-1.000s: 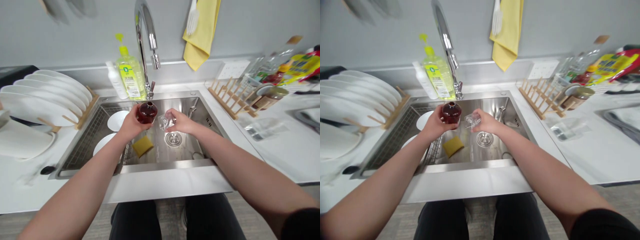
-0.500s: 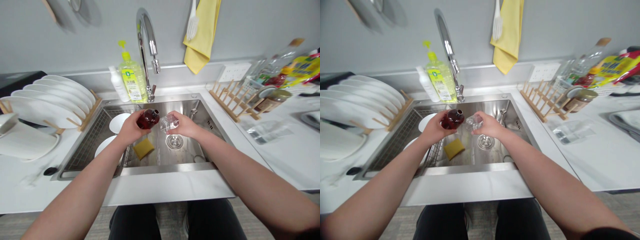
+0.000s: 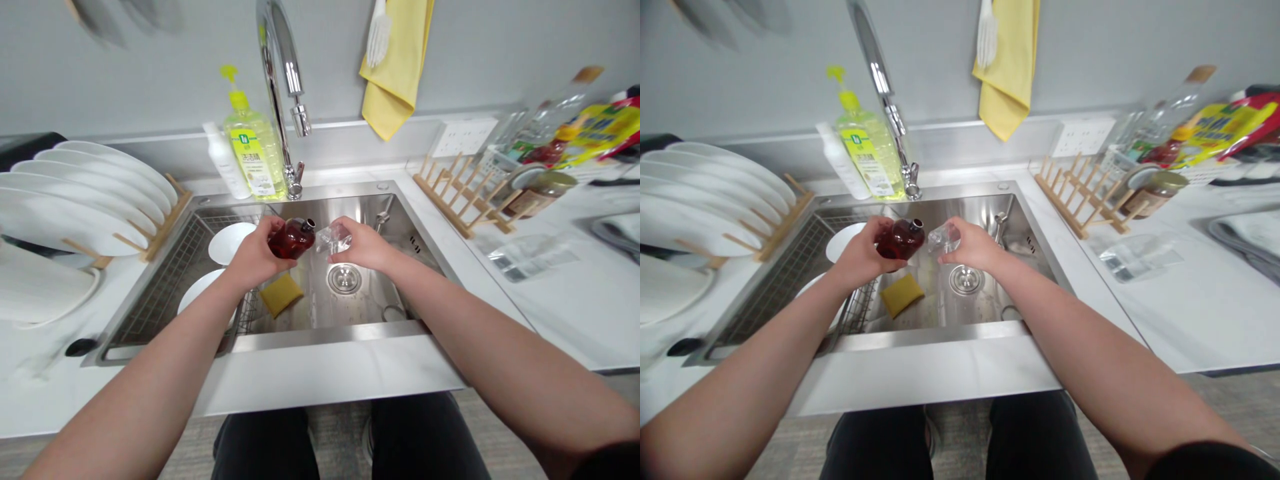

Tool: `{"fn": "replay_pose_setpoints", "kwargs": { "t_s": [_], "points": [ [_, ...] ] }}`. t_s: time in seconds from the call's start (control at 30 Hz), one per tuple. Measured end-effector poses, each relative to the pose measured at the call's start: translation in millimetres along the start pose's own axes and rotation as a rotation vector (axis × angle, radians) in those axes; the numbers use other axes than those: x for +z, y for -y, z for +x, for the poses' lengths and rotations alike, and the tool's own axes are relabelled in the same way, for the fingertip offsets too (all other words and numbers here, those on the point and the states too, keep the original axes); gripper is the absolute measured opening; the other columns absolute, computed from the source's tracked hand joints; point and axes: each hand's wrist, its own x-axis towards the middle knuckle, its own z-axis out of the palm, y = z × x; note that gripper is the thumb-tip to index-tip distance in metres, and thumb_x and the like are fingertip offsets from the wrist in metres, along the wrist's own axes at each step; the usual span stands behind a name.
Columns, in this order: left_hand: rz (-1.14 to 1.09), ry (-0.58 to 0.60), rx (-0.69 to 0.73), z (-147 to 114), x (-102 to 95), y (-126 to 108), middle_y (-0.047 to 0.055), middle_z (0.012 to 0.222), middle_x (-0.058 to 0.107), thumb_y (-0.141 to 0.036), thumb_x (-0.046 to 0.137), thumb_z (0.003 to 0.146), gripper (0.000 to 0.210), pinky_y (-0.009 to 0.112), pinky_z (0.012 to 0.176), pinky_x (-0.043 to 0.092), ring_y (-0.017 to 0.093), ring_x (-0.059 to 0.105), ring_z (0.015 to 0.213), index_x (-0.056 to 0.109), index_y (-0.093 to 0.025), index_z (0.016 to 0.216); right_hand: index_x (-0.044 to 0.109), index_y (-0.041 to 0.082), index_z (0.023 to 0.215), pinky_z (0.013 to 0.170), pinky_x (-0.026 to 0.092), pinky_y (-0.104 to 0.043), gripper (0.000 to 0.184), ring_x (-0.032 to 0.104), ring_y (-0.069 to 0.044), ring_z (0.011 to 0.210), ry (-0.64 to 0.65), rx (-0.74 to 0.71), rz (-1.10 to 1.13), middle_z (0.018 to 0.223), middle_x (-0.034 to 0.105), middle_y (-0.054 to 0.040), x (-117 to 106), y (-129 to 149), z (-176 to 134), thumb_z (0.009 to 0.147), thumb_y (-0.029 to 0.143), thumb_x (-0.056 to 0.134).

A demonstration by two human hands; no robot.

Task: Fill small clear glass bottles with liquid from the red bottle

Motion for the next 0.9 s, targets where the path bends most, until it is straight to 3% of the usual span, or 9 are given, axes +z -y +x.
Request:
{"fn": "replay_pose_setpoints", "kwargs": {
  "t_s": [0.53,0.9],
  "points": [
    [0.045,-0.008,0.075,0.3,-1.6,4.7,0.009,0.137,0.081,-0.035,0.098,0.064,0.082,0.055,0.116,0.062,0.038,0.078,0.126,0.070,-0.027,0.141,0.067,0.029,0.117,0.095,0.060,-0.043,0.062,0.076,-0.029,0.104,-0.034,-0.014,0.024,0.112,0.079,-0.0021,-3.9,-0.8,1.1,0.067,0.033,0.104],
    [0.113,-0.022,0.103,1.7,-1.6,7.7,0.009,0.138,0.083,-0.033,0.095,0.065,0.084,0.058,0.119,0.060,0.039,0.080,0.125,0.074,-0.026,0.146,0.069,0.029,0.121,0.098,0.061,-0.045,0.064,0.077,-0.031,0.108,-0.066,-0.030,-0.002,0.115,0.081,-0.0039,-4.4,8.3,-1.5,0.068,0.028,0.104]
  ]
}}
